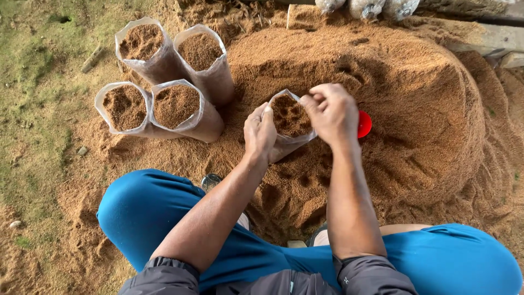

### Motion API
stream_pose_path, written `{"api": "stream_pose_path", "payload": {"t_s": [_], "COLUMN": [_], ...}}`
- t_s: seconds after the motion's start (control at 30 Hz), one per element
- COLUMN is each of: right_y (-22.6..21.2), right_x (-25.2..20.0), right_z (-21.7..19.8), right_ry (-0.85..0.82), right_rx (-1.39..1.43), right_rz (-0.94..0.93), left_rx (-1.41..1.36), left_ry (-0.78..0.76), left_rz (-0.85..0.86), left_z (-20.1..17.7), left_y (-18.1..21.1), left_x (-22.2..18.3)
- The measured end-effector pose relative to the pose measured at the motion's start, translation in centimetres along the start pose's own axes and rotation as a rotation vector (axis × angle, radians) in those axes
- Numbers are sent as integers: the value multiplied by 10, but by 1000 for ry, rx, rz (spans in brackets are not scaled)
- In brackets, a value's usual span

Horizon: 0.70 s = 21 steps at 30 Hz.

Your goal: Filling plastic bags with mushroom substrate using a scoop and packing it by hand

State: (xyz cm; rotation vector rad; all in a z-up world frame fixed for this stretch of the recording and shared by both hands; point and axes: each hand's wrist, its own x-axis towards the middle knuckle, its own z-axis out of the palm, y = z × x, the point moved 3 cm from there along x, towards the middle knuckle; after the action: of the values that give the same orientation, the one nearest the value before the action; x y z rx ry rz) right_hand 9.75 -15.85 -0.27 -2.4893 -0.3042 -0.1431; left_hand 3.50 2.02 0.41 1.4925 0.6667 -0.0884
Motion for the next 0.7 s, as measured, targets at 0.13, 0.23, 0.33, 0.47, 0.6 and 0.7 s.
{"api": "stream_pose_path", "payload": {"t_s": [0.13, 0.23, 0.33, 0.47, 0.6, 0.7], "right_y": [81, 155, 234, 328, 305, 299], "right_x": [-5, -28, -48, -67, -71, -71], "right_z": [-6, 3, 26, 86, 106, 106], "right_ry": [254, 314, 188, -60, 169, 296], "right_rx": [100, -69, -174, -213, -218, -115], "right_rz": [95, 434, 805, 950, 820, 818], "left_rx": [-54, -41, -26, -53, -65, -66], "left_ry": [27, 17, 24, 57, 76, 66], "left_rz": [-12, -49, -71, -101, -84, -83], "left_z": [4, 0, -1, -1, 2, 3], "left_y": [-11, -8, -5, -15, -11, -13], "left_x": [14, 6, 2, 12, 9, 11]}}
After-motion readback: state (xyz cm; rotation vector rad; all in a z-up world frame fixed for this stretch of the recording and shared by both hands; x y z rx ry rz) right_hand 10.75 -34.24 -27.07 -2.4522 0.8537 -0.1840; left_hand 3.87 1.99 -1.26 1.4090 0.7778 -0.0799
